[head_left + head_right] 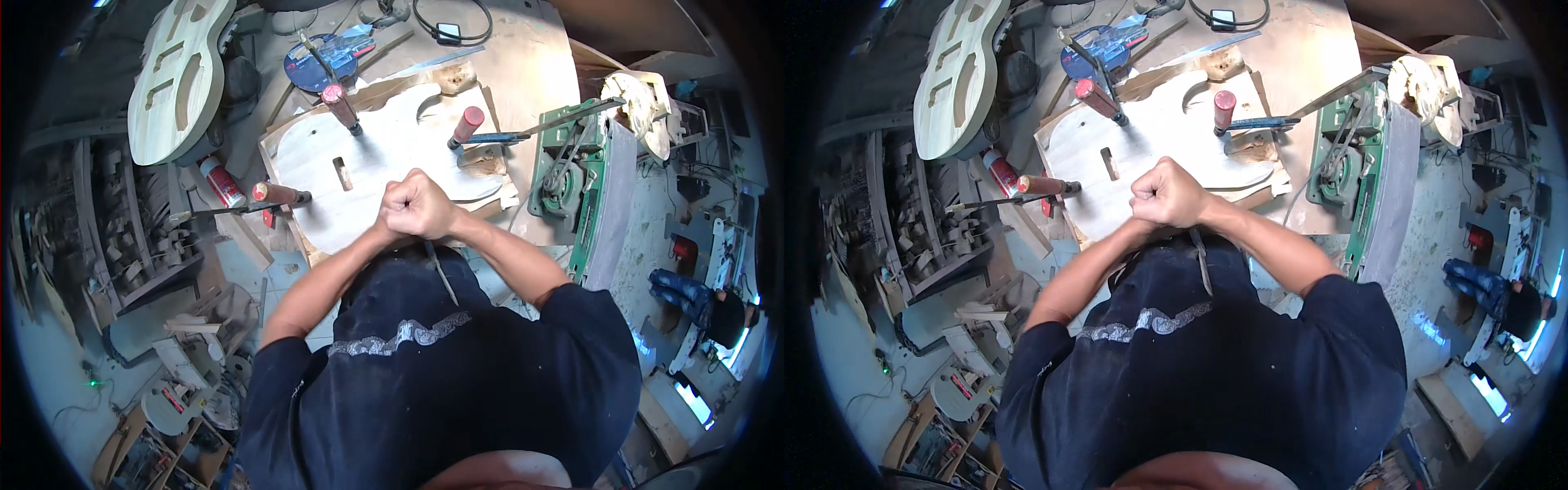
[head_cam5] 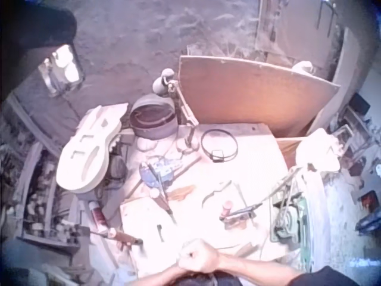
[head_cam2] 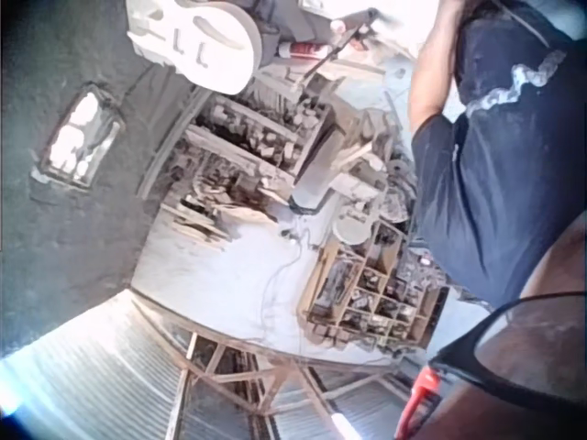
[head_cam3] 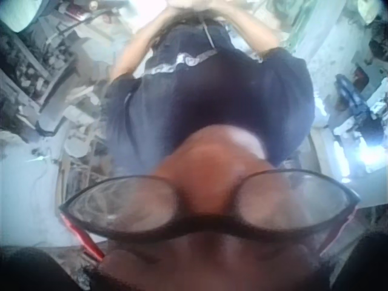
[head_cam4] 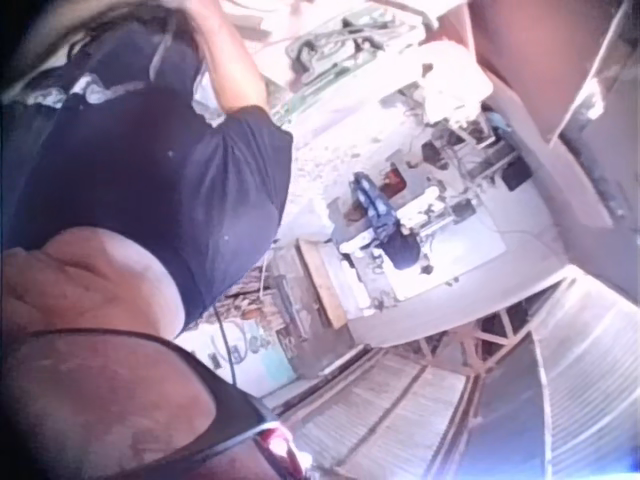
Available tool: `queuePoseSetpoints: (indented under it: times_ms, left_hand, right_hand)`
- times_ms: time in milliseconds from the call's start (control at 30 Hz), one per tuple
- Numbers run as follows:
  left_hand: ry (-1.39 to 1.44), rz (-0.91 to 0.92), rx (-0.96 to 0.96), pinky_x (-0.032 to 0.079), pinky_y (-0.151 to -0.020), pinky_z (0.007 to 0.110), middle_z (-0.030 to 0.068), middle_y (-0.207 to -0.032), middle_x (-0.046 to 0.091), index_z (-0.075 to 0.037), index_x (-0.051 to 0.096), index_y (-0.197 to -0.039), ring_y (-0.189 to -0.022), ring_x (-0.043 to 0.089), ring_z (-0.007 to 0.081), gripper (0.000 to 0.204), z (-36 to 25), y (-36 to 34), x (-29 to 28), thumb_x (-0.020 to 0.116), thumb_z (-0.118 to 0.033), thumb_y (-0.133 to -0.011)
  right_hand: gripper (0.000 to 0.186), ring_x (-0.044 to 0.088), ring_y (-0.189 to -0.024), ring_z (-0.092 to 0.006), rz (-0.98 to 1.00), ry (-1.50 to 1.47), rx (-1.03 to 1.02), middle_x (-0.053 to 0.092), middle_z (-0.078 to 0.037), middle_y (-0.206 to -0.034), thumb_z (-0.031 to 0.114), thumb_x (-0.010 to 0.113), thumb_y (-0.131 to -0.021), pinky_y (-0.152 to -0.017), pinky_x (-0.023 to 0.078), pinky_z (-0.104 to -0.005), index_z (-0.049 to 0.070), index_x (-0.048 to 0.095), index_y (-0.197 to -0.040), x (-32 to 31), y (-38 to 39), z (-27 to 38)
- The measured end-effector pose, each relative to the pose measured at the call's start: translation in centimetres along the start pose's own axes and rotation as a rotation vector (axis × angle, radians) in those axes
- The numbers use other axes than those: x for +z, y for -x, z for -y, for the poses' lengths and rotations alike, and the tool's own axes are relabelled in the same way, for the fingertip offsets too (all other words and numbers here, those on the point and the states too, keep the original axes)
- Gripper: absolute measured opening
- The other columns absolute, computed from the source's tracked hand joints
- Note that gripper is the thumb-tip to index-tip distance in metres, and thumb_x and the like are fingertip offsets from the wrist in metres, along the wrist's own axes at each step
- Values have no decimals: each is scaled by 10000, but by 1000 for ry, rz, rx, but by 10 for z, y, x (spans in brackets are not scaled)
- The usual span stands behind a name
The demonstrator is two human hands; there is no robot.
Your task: The person works on the body of a guitar clamped to a bench. They use a chisel and a small mallet to remove material from the interior cavity of the instrument, periodically checking the fit and clearing away wood shavings.
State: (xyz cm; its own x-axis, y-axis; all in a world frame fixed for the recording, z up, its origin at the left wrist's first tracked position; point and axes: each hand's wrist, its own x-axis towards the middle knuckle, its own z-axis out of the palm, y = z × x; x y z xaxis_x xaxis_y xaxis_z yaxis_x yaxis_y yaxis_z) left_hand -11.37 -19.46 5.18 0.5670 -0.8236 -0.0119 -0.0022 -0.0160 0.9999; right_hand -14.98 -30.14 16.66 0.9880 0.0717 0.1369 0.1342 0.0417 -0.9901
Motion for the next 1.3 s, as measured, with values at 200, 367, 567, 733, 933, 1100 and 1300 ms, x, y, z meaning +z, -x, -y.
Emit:
queuePoseSetpoints:
  times_ms: [200, 367, 567, 733, 933, 1100, 1300]
  left_hand:
    - [71, 535, -51, 465, -607, 312, 37, -686, 590, 3, 582, -741, -695, 534, 103, 175, -79, -39, -50, 695, -105, -660]
    - [34, 147, -47, 474, -634, 313, 45, -730, 601, 3, 588, -776, -735, 545, 107, 186, -4, -4, -19, 702, -104, -676]
    - [-24, -162, -15, 484, -667, 314, 55, -782, 613, 4, 596, -818, -784, 558, 113, 200, 24, 17, 25, 711, -103, -695]
    - [4, 166, -44, 493, -694, 315, 62, -825, 624, 5, 603, -854, -825, 569, 118, 213, 13, 0, -13, 719, -103, -711]
    - [-25, 471, -115, 503, -726, 316, 72, -878, 636, 6, 611, -896, -874, 583, 124, 230, 7, -17, -47, 728, -102, -730]
    - [-231, 72, 47, 505, -766, 333, 79, -936, 645, 19, 606, -955, -902, 599, 156, 293, -17, -1, -26, 751, -92, -726]
    - [-711, -204, 108, 504, -893, 383, 164, -1094, 635, -24, 628, -1069, -1022, 630, 329, 387, -54, 50, -86, 800, -196, -768]
  right_hand:
    - [306, 386, -418, -153, -751, 180, -10, 392, -90, -451, 46, 629, -768, -449, 349, -326, -1, 441, -532, 34, 5, 6]
    - [318, 376, -424, -160, -352, 107, 68, 399, -69, -455, 95, 649, -778, -468, 359, -330, 3, 459, -540, 1, 0, 18]
    - [394, 320, -459, -61, 334, -3, 118, 318, -4, -451, 121, 653, -769, -445, 277, -304, 40, 384, -494, -25, -10, 4]
    - [402, 296, -431, -56, -296, -6, 40, 343, -7, -428, 84, 626, -790, -415, 259, -294, 31, 382, -475, 11, 5, 6]
    - [383, 326, -474, -45, -720, 97, 2, 362, -3, -456, 73, 638, -824, -425, 275, -278, 8, 429, -510, 38, 6, 4]
    - [275, 459, -605, -39, -404, -11, 130, 526, 10, -606, 133, 652, -888, -541, 377, -241, 19, 556, -657, 10, 9, 3]
    - [191, 640, -810, -115, -679, 116, 231, 664, -34, -837, 186, 635, -950, -777, 515, -263, 4, 666, -902, -72, 79, 10]
